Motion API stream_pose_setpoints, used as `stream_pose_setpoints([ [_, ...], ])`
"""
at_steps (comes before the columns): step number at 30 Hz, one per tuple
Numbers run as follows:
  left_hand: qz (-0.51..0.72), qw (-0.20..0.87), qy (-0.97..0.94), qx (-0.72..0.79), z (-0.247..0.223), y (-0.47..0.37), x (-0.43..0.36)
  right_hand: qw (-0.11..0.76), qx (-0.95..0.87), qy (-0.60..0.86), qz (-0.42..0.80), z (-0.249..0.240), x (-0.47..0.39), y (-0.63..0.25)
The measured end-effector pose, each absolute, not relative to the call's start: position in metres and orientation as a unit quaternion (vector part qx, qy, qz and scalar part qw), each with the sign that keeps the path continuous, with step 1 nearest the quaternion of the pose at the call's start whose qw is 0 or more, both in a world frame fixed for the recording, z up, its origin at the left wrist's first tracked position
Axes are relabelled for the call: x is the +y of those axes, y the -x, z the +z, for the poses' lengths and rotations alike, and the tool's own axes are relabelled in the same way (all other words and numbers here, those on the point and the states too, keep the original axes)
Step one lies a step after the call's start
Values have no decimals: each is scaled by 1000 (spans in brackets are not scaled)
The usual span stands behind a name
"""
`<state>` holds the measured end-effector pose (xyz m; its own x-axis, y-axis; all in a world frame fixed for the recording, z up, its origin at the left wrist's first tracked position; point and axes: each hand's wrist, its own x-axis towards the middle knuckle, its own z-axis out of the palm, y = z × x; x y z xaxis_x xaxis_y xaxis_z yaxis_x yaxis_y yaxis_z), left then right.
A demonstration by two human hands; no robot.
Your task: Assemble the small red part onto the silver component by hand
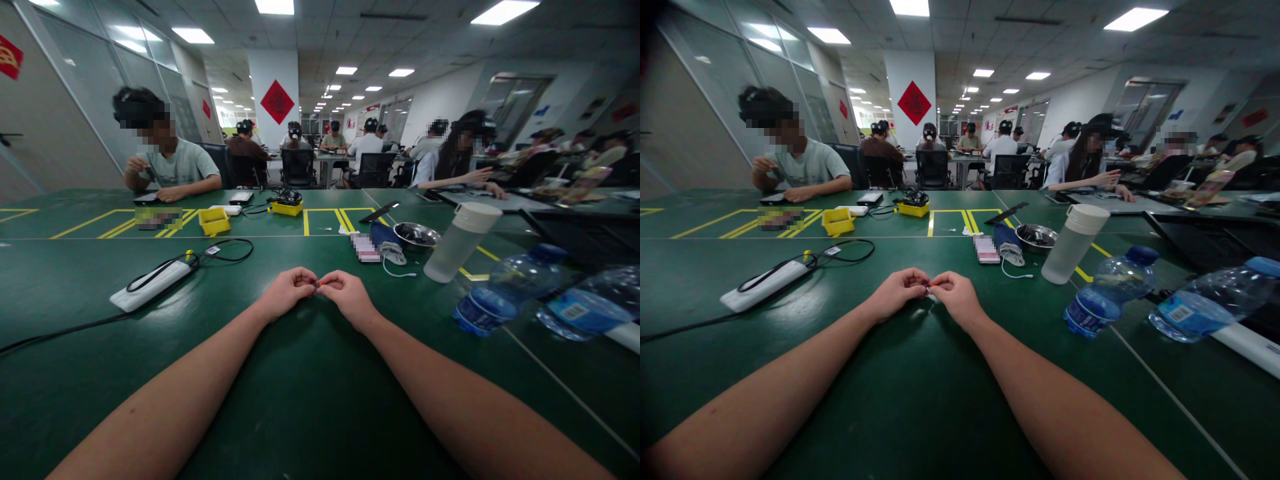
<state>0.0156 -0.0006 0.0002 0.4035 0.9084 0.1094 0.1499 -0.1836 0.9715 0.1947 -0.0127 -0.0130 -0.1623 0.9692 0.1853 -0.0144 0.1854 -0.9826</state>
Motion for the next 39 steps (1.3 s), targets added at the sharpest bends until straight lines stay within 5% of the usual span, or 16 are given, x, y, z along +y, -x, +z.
stream_pose_setpoints([
  [39, 396, 458, -685, 406, -4, -16, 0, 516, -600, 412, 451, -17, -11, -194],
])
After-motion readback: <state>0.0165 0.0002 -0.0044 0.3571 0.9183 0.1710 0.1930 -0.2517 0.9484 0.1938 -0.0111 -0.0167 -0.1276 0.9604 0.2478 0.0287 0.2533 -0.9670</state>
